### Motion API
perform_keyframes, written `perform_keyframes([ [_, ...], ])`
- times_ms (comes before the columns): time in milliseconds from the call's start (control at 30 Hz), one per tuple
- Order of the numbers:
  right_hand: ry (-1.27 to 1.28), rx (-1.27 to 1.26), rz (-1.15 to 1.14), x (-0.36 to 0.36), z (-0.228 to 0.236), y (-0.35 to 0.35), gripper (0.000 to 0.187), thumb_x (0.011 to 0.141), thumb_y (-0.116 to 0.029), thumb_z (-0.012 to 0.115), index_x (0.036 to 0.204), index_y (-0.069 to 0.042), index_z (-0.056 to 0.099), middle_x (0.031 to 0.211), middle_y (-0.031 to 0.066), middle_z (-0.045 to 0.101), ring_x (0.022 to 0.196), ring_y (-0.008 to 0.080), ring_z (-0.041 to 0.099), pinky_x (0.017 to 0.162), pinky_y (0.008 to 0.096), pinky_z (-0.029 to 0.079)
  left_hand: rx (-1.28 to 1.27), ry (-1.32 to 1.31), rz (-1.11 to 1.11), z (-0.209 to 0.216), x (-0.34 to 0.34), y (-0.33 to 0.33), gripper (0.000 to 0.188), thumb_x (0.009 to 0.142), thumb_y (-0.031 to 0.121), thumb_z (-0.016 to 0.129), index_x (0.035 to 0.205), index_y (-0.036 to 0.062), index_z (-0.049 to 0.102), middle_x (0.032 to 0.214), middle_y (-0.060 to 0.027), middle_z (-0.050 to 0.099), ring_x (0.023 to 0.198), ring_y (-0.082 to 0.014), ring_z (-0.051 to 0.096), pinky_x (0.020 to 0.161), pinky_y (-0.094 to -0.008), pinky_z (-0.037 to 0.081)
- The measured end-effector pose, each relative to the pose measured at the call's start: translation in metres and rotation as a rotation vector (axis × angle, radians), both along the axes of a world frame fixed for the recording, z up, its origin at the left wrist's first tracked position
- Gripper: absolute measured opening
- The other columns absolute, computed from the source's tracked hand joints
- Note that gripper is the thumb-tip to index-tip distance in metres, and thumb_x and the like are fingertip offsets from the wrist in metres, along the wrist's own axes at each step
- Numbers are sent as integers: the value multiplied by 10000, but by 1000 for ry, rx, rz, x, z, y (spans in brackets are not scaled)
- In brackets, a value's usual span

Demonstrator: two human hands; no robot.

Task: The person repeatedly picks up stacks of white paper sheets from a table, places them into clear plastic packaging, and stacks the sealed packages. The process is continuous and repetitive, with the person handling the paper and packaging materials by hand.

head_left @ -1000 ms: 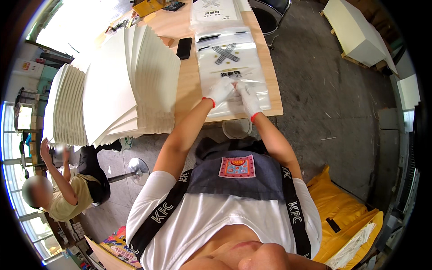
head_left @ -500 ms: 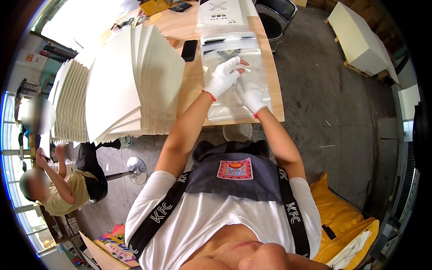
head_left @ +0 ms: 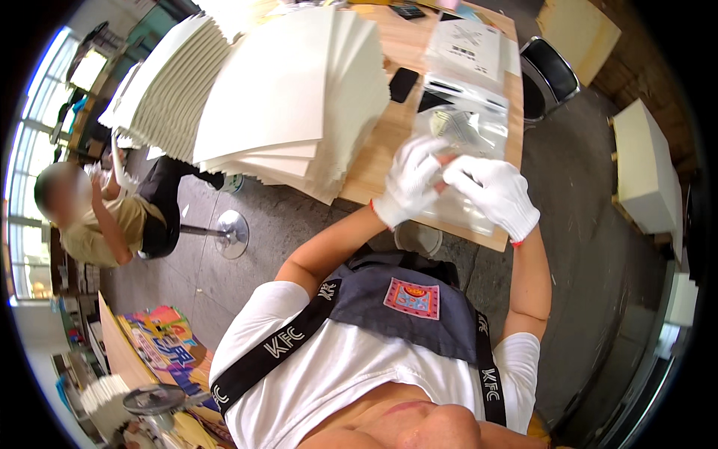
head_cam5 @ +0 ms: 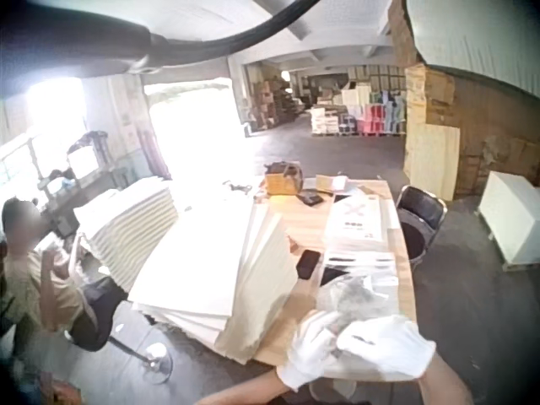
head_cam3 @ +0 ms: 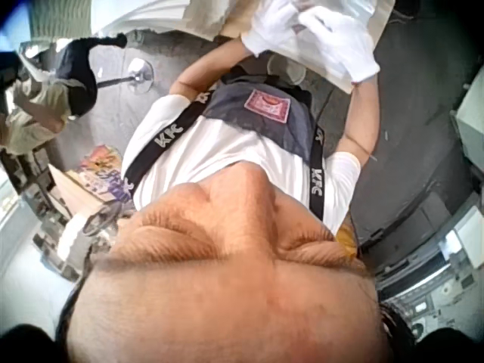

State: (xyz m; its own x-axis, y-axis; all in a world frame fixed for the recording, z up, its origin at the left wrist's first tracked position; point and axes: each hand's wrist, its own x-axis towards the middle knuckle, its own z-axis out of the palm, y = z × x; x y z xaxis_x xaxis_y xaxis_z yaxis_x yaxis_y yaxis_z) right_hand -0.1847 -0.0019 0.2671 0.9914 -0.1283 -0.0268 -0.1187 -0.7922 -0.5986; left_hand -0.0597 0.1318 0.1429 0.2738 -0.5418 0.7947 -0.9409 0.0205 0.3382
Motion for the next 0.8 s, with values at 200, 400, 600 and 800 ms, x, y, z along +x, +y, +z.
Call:
perform_keyframes([
  [200,-678,-53,290,87,3,60,279,878,-221,665,1137,-122,693,810,82,674,716,264,643,675,369,507,-168,-122,-140,53,-2,103,312,612,35,771,898,101,668,923,-54,683,857,-292,644,769,-413,533],
  [400,-713,-357,490,157,-13,67,289,875,-310,655,1141,-205,698,804,73,673,733,250,660,649,353,519,129,-145,481,89,23,156,267,607,26,755,810,98,598,1063,-24,652,1016,-262,597,919,-454,455],
  [600,-652,90,355,165,-1,85,213,913,-272,627,1058,-136,705,805,84,688,737,252,669,652,336,511,37,-108,400,85,20,165,278,607,-2,730,854,81,632,1033,-60,655,992,-289,611,886,-424,488],
  [800,-892,-73,381,76,-13,66,175,905,-183,617,1049,-129,699,776,5,671,667,215,624,662,346,484,-468,1688,-572,-16,34,244,353,925,225,560,1208,17,536,1148,-113,671,960,-251,654,859,-389,537],
])
